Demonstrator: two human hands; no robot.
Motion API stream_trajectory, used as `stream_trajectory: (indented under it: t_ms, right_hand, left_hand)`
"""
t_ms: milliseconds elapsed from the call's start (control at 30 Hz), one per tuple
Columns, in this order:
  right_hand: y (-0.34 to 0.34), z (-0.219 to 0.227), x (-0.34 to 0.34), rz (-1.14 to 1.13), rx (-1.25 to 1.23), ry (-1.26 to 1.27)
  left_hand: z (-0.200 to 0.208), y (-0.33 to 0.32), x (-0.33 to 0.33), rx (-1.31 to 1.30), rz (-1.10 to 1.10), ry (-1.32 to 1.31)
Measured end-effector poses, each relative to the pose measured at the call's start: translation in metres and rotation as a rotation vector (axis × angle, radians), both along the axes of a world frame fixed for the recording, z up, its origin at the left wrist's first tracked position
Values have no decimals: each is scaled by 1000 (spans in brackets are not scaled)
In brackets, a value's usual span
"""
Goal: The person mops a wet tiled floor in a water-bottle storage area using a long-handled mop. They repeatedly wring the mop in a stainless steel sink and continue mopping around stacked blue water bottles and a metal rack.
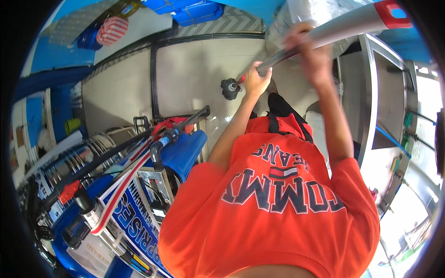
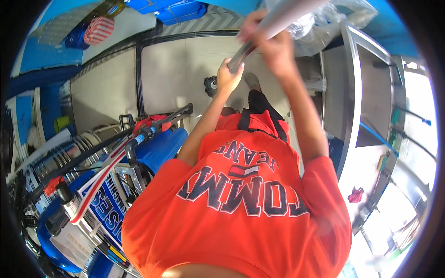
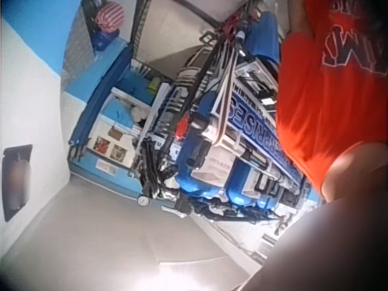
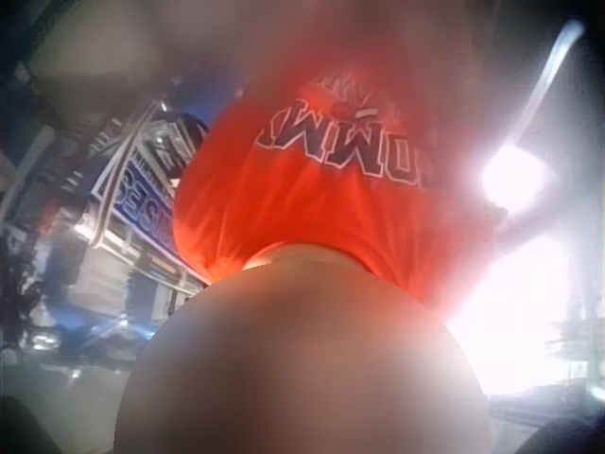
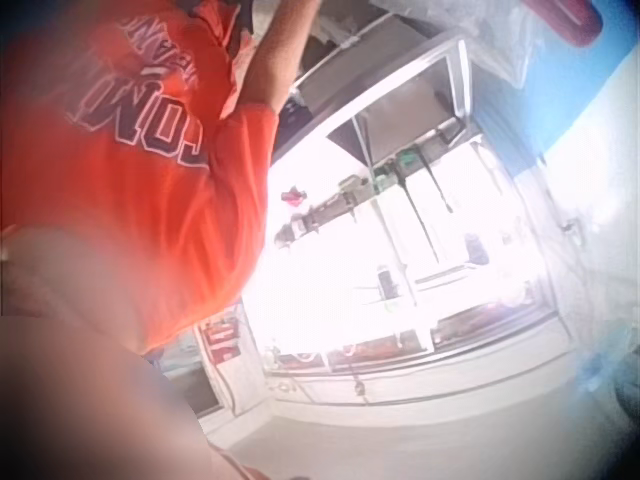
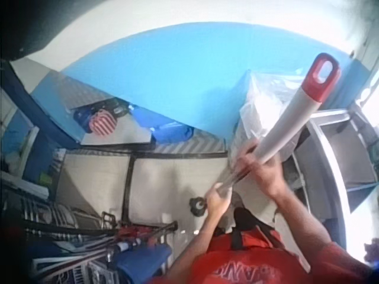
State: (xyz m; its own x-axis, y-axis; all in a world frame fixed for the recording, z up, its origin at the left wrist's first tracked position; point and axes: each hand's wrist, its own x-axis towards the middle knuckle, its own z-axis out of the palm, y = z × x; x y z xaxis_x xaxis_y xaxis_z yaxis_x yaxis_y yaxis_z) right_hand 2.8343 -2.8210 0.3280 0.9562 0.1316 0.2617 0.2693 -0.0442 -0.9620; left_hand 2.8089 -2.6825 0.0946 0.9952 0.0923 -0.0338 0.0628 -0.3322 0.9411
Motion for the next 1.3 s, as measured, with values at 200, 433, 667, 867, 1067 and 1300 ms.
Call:
stream_trajectory:
  t_ms: [200, 433, 667, 867, 1067, 1300]
  right_hand:
    - [-15, 82, 49, 173, 362, -92]
    - [-10, 44, 117, 262, 463, -169]
    - [-2, -34, 238, 192, 569, -57]
    - [64, -99, 297, 304, 577, 32]
    - [102, -72, 320, 464, 323, 53]
    - [78, 87, 393, 753, 581, -146]
  left_hand:
    - [8, -3, 62, 118, -161, -12]
    - [-14, 15, 160, 279, -112, 31]
    - [-74, 70, 281, 291, 102, -61]
    - [-130, 172, 332, 576, 300, 174]
    - [-94, 234, 339, 617, 349, 364]
    - [-19, 178, 356, 379, 340, 297]
